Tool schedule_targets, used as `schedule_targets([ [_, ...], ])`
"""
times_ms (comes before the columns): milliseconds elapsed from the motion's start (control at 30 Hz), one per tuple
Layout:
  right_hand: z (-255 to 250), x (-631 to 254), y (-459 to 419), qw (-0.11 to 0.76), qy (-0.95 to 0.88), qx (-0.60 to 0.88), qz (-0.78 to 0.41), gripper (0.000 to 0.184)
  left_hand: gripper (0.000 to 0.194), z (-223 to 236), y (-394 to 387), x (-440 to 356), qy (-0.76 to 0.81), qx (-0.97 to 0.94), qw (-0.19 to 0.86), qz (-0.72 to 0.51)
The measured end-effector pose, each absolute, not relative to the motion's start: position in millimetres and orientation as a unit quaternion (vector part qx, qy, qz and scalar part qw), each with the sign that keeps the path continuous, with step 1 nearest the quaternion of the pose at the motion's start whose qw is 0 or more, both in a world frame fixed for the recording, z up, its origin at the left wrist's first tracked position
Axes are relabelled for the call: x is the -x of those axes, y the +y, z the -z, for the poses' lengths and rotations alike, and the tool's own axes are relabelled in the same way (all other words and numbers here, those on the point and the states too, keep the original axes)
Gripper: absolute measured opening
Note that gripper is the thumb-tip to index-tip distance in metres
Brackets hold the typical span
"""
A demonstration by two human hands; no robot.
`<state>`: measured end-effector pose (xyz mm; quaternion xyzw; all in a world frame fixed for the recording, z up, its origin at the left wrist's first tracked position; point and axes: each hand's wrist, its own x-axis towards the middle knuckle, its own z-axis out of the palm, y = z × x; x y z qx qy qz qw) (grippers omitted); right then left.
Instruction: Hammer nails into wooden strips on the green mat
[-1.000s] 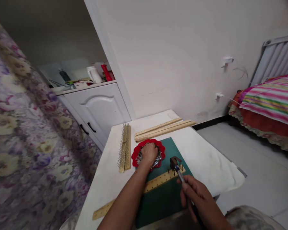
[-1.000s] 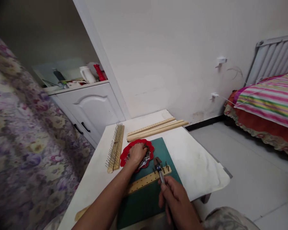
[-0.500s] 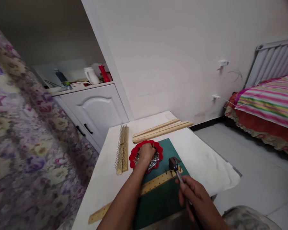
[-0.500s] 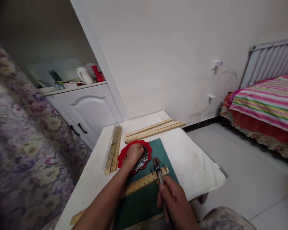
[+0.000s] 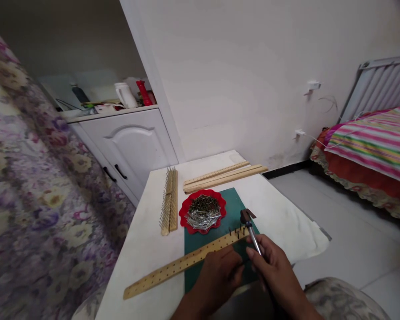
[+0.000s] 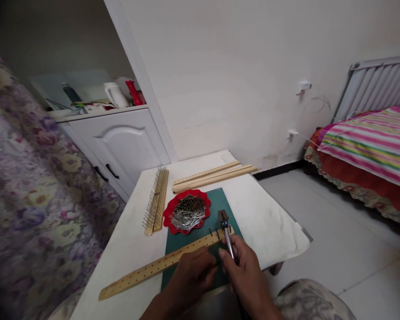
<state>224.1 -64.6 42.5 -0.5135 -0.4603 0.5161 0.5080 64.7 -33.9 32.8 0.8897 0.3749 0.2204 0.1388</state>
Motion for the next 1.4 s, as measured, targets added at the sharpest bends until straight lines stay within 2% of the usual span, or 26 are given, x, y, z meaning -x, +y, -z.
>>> schedule_targets([
  [233, -44, -223, -67, 0.504, -0.457, 0.498, -0.537, 0.022, 0.014, -37, -34, -72, 0.365, -0.892, 0.135, -0.229],
  [467, -42, -223, -66, 0.506, -0.454, 0.491, -0.545, 0.019, 0.015, -37, -38, -81, 0.389, -0.840, 0.229, -0.300],
  [633, -47, -226, -68, 0.509, -0.439, 0.490, -0.555, 0.027, 0.008, -30, -16, -71, 0.490, -0.751, 0.270, -0.351],
  [767, -49, -228, -67, 0.512, -0.436, 0.498, -0.548, 0.029, 0.012, -14, 4, -66, 0.533, -0.705, 0.293, -0.364],
  [1400, -46, -225, -69, 0.486, -0.455, 0.462, -0.586, 0.026, 0.012, -8, 8, -71, 0.511, -0.760, 0.236, -0.326],
])
